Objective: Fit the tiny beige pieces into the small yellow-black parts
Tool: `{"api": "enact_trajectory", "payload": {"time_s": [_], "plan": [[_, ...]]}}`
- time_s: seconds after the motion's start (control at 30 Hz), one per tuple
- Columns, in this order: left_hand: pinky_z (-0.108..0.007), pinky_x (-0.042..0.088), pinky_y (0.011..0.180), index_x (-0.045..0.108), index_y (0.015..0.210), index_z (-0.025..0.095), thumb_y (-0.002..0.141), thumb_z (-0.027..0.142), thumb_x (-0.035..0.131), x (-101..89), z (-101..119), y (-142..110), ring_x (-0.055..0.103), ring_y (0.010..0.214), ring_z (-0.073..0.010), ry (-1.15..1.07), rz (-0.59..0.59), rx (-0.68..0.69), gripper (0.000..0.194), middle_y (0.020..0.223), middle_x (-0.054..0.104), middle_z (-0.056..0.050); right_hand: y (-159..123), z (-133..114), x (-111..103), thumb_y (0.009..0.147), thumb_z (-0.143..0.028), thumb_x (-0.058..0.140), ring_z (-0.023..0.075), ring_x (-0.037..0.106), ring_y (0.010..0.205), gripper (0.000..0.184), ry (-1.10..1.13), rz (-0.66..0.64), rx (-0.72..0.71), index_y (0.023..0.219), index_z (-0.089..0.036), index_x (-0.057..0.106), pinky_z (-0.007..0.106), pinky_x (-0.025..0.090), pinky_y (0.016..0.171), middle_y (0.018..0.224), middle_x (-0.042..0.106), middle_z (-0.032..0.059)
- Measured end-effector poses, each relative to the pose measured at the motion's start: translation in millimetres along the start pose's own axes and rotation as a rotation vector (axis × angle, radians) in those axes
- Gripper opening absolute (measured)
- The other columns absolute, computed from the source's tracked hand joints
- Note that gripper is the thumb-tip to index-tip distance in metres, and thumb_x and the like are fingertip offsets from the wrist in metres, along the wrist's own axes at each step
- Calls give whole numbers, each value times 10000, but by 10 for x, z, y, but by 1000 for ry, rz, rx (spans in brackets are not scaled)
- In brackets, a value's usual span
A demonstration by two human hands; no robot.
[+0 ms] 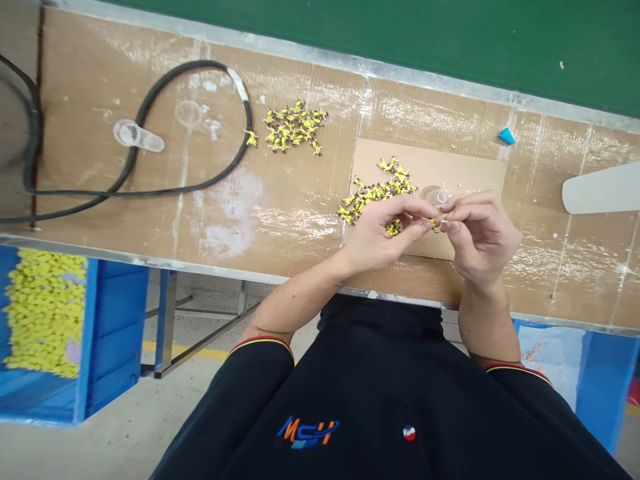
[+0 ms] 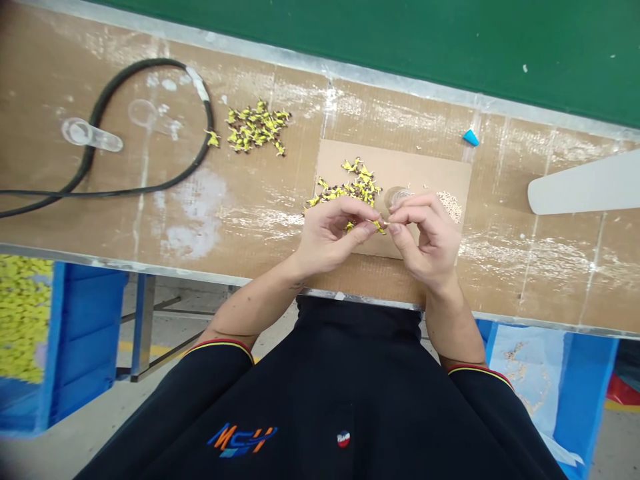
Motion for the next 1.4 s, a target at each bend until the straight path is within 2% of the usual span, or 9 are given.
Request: {"api": "enact_trajectory", "payload": {"time_s": [0.2, 0.37, 0.5, 0.7, 0.83, 0.97, 1.03, 1.17, 1.4], "plan": [[-241, 579, 711, 731, 1073, 227, 1013, 363, 660, -8, -13, -11, 725, 822, -95, 35, -3, 6, 164, 964, 786, -16, -24, 2, 37, 948, -395, 670, 247, 728, 856, 125, 31, -16, 22, 886, -290, 695, 472, 626, 755, 856, 689, 33], [-239, 573, 696, 738, 1071, 239, 1010, 303, 664, -5, 22, -13, 716, 793, -88, 41, -11, 45, 115, 942, 787, -6, -12, -77, 21, 932, -305, 691, 226, 732, 844, 39, 72, -4, -40, 903, -291, 712, 439, 617, 743, 872, 709, 22], [-263, 586, 707, 743, 1063, 240, 1010, 327, 661, 5, 9, -11, 725, 800, -104, 61, -18, 30, 131, 950, 798, -15, 12, -94, 32, 931, -320, 676, 232, 731, 820, 80, 21, -11, -29, 864, -285, 703, 444, 621, 725, 843, 706, 27], [-240, 578, 712, 748, 1043, 234, 999, 303, 678, -11, 23, -12, 717, 782, -88, 92, -8, 44, 108, 929, 794, -7, 31, -150, 34, 920, -270, 674, 218, 726, 797, 70, 16, -1, -66, 856, -290, 694, 421, 603, 701, 828, 714, 17], [-241, 582, 716, 745, 1050, 235, 996, 279, 679, -7, 37, -16, 725, 787, -91, 116, -9, 70, 96, 935, 796, -8, 23, -115, 43, 919, -270, 668, 222, 723, 809, 66, 1, -7, -29, 859, -288, 690, 429, 607, 722, 838, 708, 21], [-231, 588, 718, 711, 1175, 240, 996, 255, 676, -6, 68, -21, 762, 856, -103, 103, 13, 98, 184, 1004, 804, -21, 9, -84, 48, 909, -264, 678, 224, 720, 822, 55, 3, -19, -8, 859, -280, 694, 434, 609, 748, 857, 713, 27], [-219, 585, 704, 704, 1178, 232, 984, 227, 687, -21, 94, -21, 765, 853, -101, 110, 35, 119, 195, 999, 803, -20, 6, -84, 43, 903, -258, 687, 222, 716, 815, 51, 5, -18, -16, 857, -277, 699, 428, 604, 741, 854, 715, 27], [-204, 572, 675, 730, 1037, 220, 952, 173, 713, -35, 175, -17, 736, 752, -79, 192, 51, 197, 98, 900, 791, 9, 13, -85, 36, 896, -263, 691, 215, 707, 789, 57, -10, -17, -15, 841, -273, 699, 412, 594, 716, 825, 717, 22], [-224, 609, 754, 714, 1094, 217, 986, 178, 666, -5, 248, -51, 763, 814, -100, 393, 25, 294, 124, 941, 799, -10, 43, -54, 78, 902, -266, 674, 195, 678, 739, 104, 10, -76, 42, 798, -266, 673, 393, 562, 693, 783, 704, 7]]}}
Point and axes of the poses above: each hand's wrist, its own y-axis towards the middle knuckle, its own x-axis out of the palm, z = x × y, the point moved 10 cm from there along y, towards the middle knuckle
